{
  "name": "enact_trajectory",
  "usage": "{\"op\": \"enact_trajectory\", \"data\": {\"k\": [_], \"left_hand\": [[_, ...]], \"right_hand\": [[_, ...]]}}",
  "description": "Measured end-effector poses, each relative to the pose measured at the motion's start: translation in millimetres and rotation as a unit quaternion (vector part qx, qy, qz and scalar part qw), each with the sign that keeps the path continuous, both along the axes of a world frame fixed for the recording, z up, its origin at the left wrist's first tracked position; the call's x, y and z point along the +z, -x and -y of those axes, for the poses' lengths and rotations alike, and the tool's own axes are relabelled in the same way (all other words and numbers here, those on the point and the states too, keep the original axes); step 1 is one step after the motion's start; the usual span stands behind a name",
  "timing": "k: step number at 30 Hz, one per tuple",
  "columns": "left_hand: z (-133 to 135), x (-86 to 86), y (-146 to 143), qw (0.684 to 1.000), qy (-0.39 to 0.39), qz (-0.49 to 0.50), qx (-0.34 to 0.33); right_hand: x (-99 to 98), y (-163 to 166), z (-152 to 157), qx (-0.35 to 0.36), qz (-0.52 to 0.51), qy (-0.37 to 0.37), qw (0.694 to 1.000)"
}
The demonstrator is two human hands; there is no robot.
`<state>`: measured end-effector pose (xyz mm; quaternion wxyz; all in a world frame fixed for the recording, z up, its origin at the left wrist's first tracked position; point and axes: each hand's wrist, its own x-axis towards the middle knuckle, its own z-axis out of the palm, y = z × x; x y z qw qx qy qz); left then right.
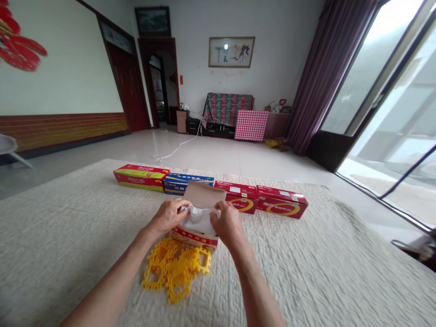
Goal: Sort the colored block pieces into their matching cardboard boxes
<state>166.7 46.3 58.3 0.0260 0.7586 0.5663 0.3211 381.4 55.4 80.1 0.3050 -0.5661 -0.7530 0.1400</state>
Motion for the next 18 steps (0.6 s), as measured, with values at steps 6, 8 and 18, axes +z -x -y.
{"op": "enact_trajectory", "data": {"k": [6, 8, 18], "left_hand": [[-3, -2.9, 3, 0.997, -0.065, 0.050, 0.010], [-2, -1.8, 3, 0.997, -0.076, 0.028, 0.018], [7, 8.3, -1, 0.994, -0.098, 0.051, 0.020]], "right_hand": [[8.5, -11, 0, 0.051, -0.069, 0.065, 0.994], [11.9, -10, 4, 0.074, -0.064, 0.034, 0.995], [21.9, -1, 21, 0.130, 0.013, -0.157, 0.979]]}}
